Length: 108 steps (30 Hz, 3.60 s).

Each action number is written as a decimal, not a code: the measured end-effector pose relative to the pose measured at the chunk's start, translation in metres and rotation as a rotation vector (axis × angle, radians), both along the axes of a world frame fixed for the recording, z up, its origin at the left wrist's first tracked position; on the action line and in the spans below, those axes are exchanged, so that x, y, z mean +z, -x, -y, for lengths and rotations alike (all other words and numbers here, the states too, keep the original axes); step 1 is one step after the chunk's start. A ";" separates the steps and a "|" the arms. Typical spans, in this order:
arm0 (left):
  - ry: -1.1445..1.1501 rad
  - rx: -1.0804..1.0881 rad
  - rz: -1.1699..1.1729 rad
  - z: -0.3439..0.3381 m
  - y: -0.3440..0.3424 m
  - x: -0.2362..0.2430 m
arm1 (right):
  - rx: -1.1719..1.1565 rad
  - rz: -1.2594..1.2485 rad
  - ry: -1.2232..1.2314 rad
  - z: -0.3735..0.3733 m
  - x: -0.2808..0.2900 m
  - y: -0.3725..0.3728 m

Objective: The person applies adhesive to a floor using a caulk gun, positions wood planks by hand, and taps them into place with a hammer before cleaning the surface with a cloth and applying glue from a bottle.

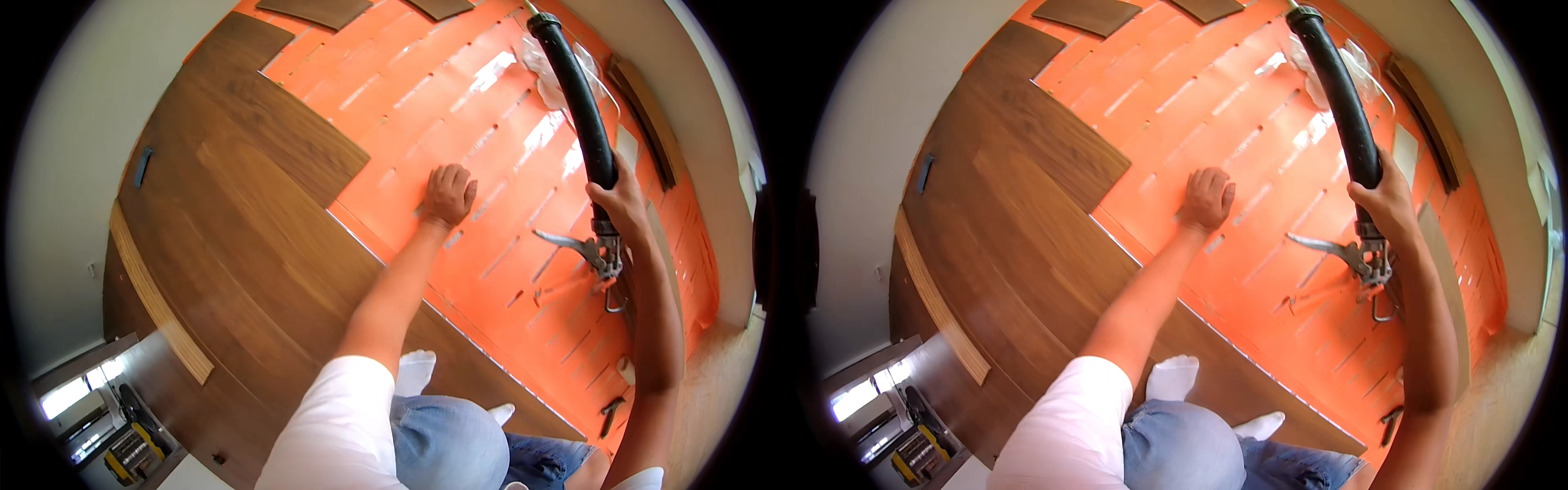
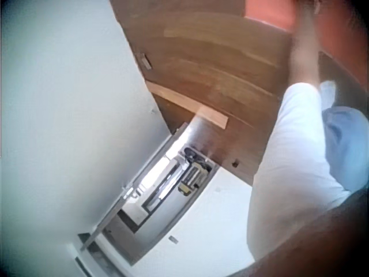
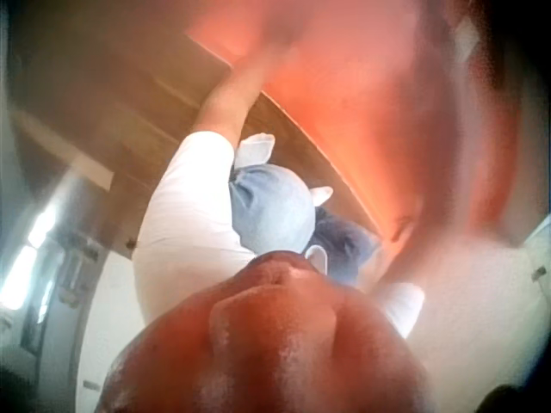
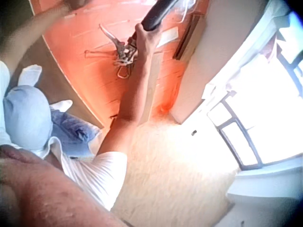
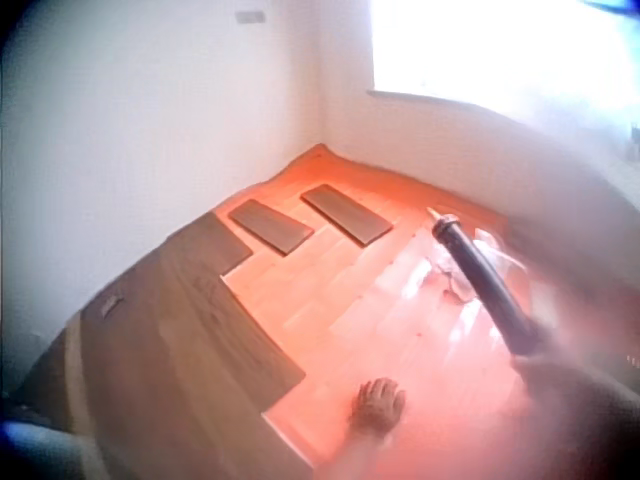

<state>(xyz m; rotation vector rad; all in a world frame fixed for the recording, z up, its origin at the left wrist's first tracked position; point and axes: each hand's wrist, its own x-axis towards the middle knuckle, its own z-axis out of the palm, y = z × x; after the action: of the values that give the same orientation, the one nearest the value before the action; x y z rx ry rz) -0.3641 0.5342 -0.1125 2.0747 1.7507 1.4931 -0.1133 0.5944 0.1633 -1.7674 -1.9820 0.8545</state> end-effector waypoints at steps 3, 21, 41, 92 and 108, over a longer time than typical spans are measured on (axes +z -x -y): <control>-0.031 -0.010 0.077 -0.002 -0.001 0.010 | 0.051 0.109 0.018 0.063 0.042 -0.021; 0.957 -0.370 2.006 0.102 -0.143 0.135 | 0.213 0.630 -0.466 0.295 0.066 -0.132; 1.005 -0.471 2.051 0.022 -0.122 0.138 | -0.177 -0.983 0.404 0.285 0.029 -0.109; 0.971 -0.447 1.945 0.072 -0.093 0.124 | -0.203 -0.821 0.357 0.313 0.011 -0.104; 0.968 -0.404 1.915 0.123 -0.074 0.120 | -0.245 -0.753 0.504 0.342 0.007 -0.116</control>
<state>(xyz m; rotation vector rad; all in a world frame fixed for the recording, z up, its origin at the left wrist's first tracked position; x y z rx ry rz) -0.2897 0.4109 0.0074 0.0387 0.6956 1.1132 0.0022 0.2528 0.1698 -1.5223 -1.1010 1.7159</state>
